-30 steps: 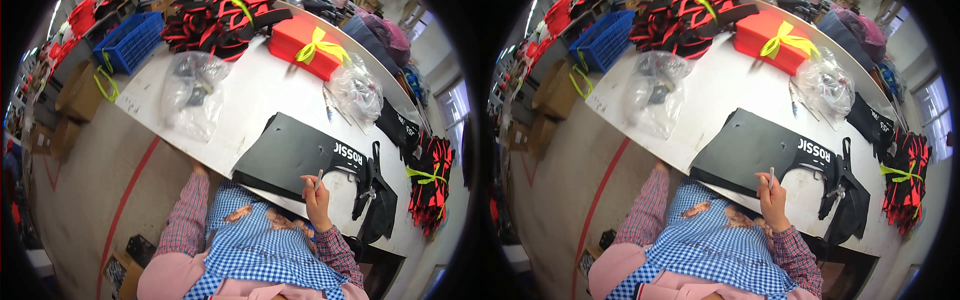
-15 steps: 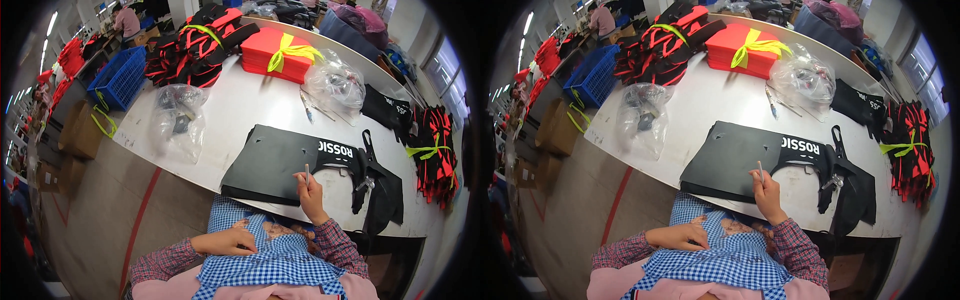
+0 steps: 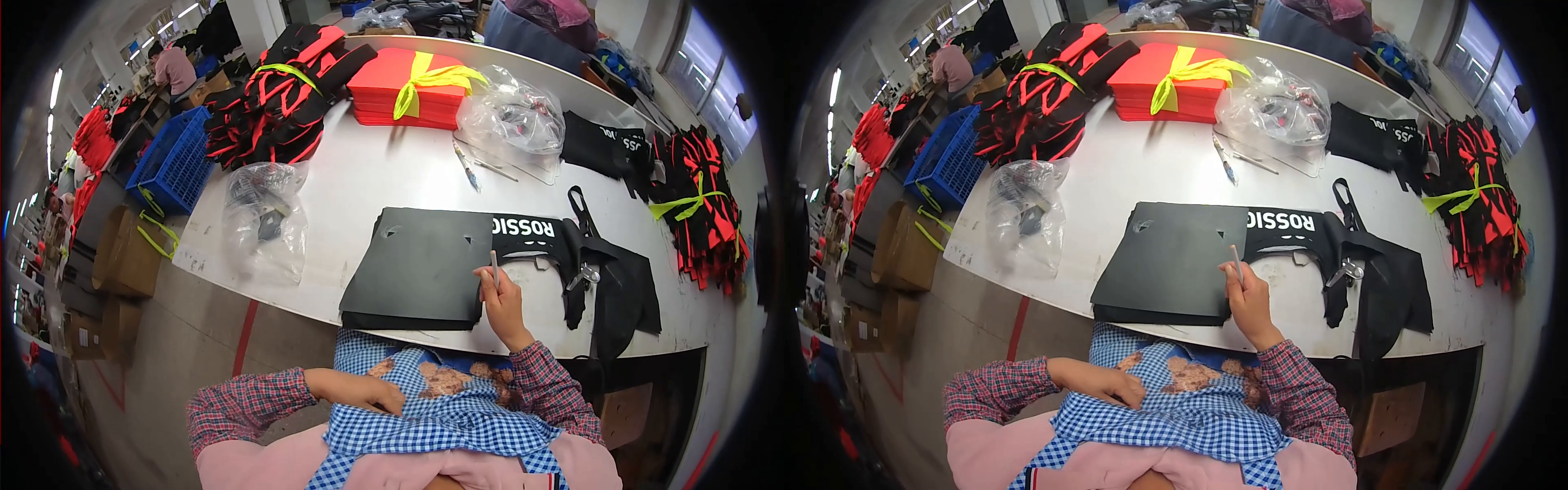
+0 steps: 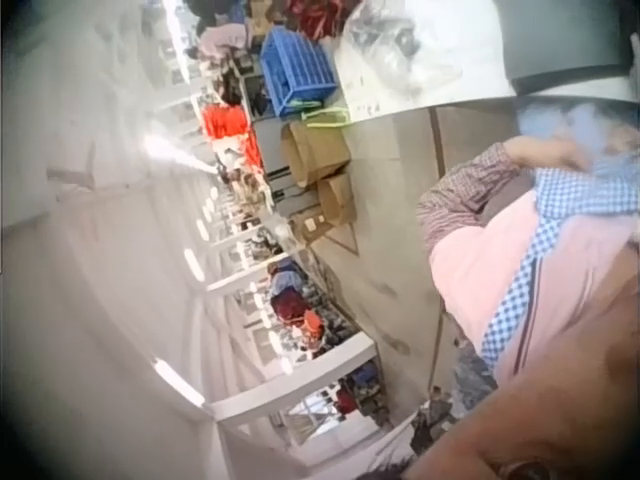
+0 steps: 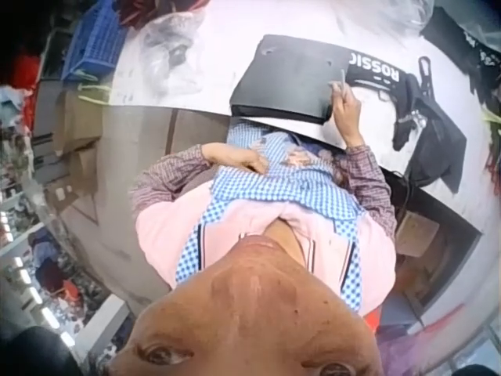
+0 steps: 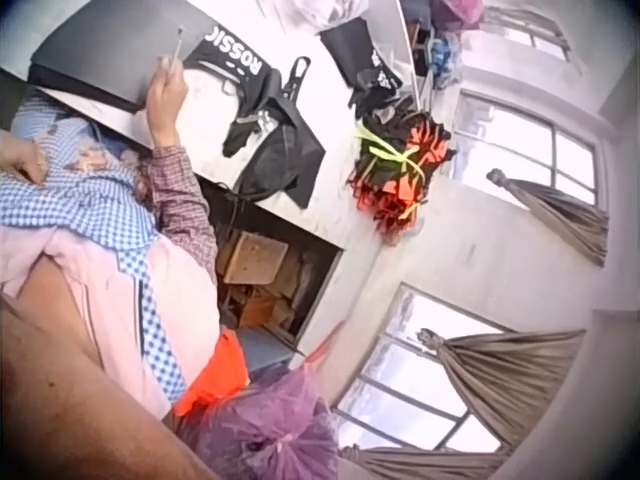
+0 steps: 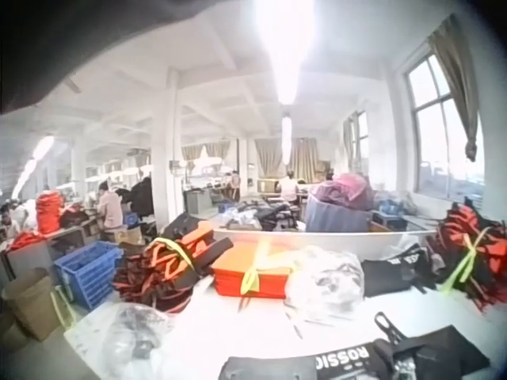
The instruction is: Marking specific points or tracing on black material panels using a white pen.
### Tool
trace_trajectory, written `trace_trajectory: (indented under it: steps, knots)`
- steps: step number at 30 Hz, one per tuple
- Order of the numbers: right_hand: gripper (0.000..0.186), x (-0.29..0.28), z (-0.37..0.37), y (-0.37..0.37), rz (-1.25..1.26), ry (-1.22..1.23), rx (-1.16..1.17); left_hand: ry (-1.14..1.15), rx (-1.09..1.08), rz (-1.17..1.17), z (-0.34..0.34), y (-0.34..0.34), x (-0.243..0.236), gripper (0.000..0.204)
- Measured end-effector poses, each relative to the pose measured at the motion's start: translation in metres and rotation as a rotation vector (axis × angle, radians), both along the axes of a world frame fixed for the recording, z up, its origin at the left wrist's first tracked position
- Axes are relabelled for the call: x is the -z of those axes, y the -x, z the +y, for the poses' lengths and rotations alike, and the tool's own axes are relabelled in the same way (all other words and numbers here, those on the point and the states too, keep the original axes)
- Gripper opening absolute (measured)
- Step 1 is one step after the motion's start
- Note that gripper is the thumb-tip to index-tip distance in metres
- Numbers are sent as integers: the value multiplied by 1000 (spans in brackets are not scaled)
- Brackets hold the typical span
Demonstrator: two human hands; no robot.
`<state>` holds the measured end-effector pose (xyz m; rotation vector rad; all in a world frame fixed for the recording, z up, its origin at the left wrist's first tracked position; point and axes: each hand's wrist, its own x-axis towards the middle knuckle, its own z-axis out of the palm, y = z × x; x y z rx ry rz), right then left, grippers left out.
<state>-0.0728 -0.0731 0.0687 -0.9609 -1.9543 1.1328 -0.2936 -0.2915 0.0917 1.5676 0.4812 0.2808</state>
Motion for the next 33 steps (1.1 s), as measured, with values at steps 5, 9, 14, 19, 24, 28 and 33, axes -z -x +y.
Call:
trace_trajectory:
  steps: [5,9,14,19,24,28,33]
  knots:
    - [25,8,3,-5,-5,2,13,-214,-232,-10,-2,-16,-13,24]
    - [28,19,9,-6,-39,-20,40,-451,-98,282,13,-32,-17,19]
    - [23,32,16,-17,-146,-63,117,-624,-647,324,14,-23,4,14]
    - [24,35,27,-16,-196,-50,175,-700,-1104,514,36,11,28,22]
    - [28,46,36,-14,-263,12,193,-803,-1261,927,41,27,73,56]
    - [30,56,39,-11,-321,43,207,-762,-1242,1011,42,32,92,68]
    - [29,54,38,-6,-304,66,236,-770,-1242,1056,43,29,90,67]
